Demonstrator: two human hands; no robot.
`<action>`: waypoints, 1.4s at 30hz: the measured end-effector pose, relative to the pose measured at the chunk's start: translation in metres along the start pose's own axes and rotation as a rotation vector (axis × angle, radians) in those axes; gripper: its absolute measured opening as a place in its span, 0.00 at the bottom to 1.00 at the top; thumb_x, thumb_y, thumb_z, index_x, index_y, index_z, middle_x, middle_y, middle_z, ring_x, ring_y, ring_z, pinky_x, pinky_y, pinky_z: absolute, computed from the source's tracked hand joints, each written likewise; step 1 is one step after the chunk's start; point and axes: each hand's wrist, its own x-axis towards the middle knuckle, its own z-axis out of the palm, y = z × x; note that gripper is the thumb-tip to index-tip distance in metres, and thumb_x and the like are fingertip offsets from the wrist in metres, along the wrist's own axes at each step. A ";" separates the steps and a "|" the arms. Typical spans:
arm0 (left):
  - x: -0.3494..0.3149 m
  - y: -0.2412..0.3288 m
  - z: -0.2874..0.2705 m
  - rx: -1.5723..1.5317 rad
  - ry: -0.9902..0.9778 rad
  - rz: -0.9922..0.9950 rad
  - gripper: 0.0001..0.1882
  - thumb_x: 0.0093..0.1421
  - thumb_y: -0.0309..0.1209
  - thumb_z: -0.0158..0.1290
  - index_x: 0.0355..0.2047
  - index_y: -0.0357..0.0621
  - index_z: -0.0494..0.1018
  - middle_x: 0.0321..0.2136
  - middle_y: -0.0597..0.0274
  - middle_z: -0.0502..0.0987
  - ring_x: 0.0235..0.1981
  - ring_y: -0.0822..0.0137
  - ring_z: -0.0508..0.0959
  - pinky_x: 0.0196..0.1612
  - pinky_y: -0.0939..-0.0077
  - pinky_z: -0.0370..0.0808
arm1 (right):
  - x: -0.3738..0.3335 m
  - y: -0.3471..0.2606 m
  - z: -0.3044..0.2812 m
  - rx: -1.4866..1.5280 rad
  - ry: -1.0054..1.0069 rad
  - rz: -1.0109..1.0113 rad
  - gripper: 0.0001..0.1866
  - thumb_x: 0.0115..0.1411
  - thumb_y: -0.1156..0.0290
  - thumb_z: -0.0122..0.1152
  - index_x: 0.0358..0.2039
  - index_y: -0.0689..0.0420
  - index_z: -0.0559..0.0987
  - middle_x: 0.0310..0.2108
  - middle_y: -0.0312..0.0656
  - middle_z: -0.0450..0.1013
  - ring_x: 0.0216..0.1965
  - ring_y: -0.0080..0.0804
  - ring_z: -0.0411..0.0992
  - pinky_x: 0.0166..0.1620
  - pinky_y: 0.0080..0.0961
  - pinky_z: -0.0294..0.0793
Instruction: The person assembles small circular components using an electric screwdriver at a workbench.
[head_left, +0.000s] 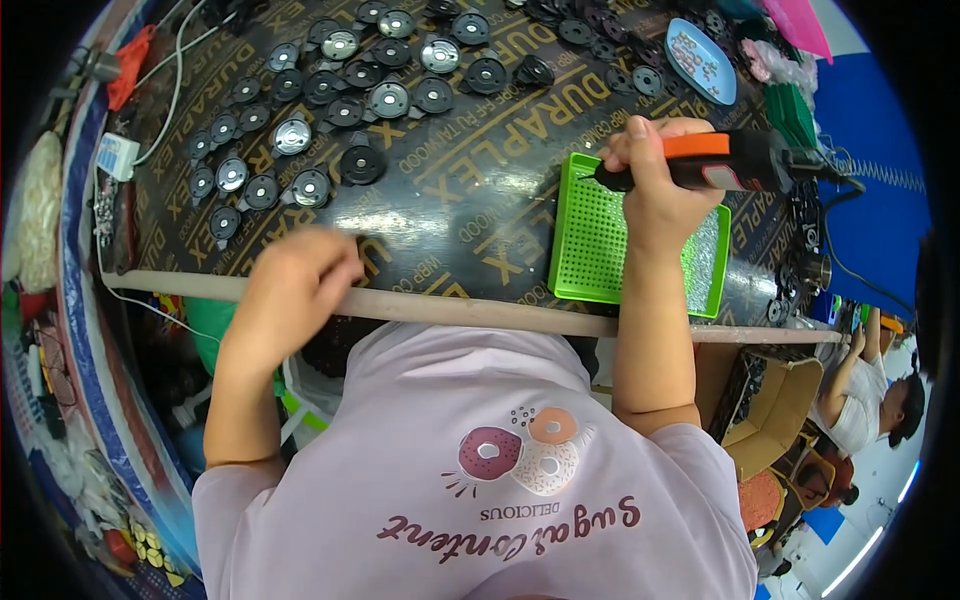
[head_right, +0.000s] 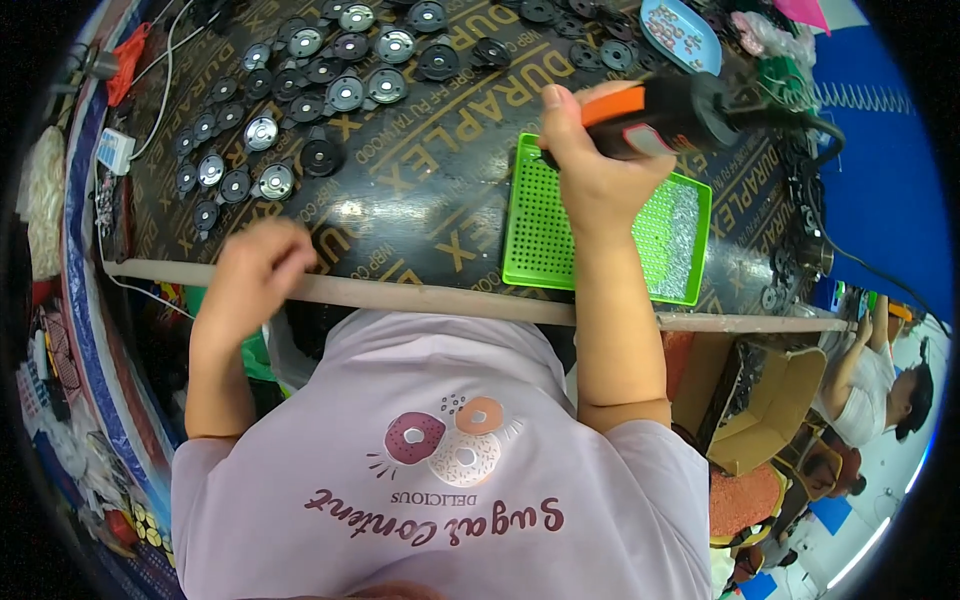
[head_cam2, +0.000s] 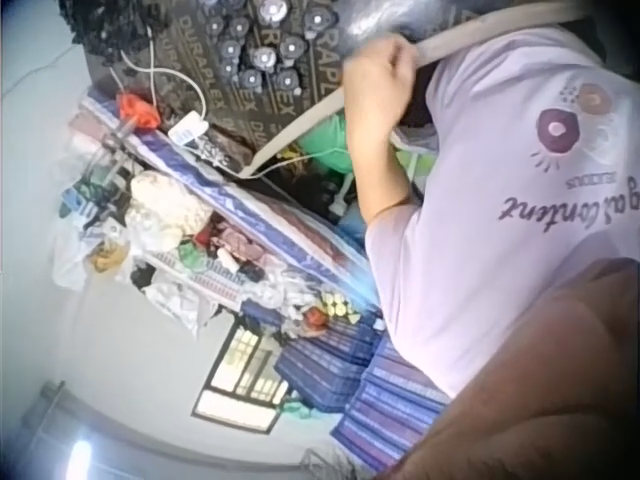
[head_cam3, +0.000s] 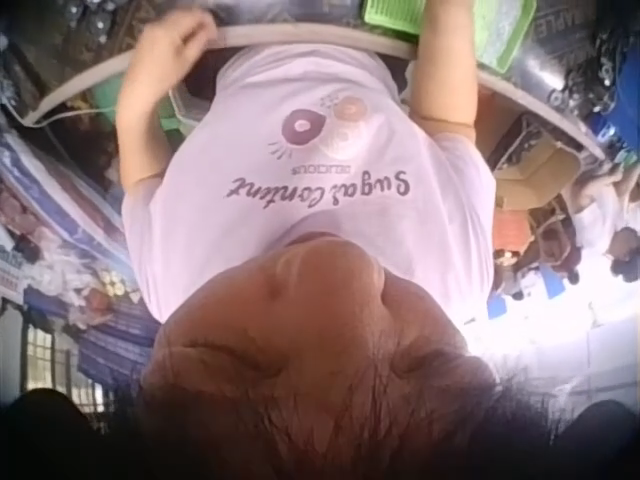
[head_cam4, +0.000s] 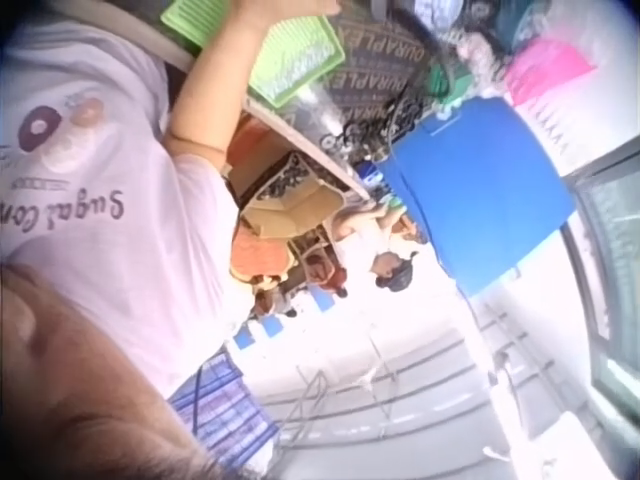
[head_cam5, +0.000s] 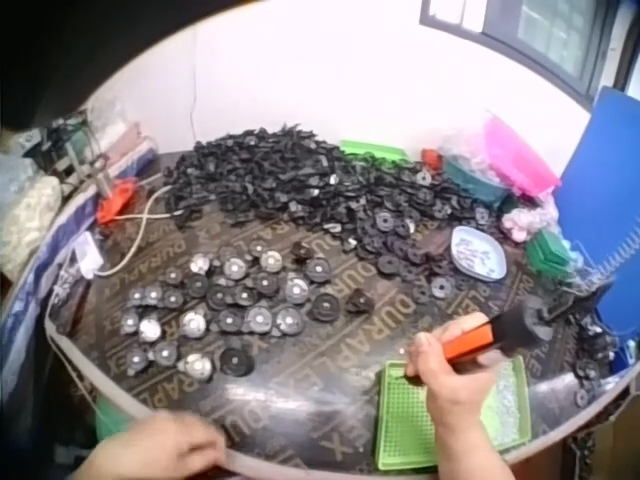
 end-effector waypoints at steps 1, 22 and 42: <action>0.013 0.004 -0.003 0.088 0.146 -0.022 0.05 0.52 0.25 0.56 0.28 0.36 0.73 0.27 0.51 0.74 0.32 0.50 0.74 0.36 0.62 0.71 | 0.000 0.001 -0.003 0.020 -0.012 0.002 0.10 0.49 0.86 0.65 0.24 0.61 0.72 0.19 0.37 0.70 0.17 0.22 0.70 0.22 0.18 0.70; 0.069 0.032 0.052 -0.191 0.225 0.002 0.13 0.53 0.17 0.55 0.38 0.36 0.67 0.38 0.56 0.77 0.32 0.70 0.79 0.34 0.78 0.75 | 0.002 -0.043 -0.008 0.333 -0.124 0.006 0.06 0.60 0.79 0.53 0.34 0.56 0.65 0.19 0.41 0.65 0.17 0.31 0.66 0.27 0.33 0.71; 0.091 0.046 0.119 -1.311 -0.245 -0.364 0.18 0.61 0.20 0.48 0.51 0.33 0.63 0.33 0.55 0.74 0.29 0.65 0.81 0.27 0.79 0.80 | -0.033 -0.023 0.025 0.262 -0.371 0.062 0.17 0.48 0.89 0.62 0.31 0.59 0.65 0.21 0.42 0.72 0.20 0.21 0.71 0.26 0.18 0.73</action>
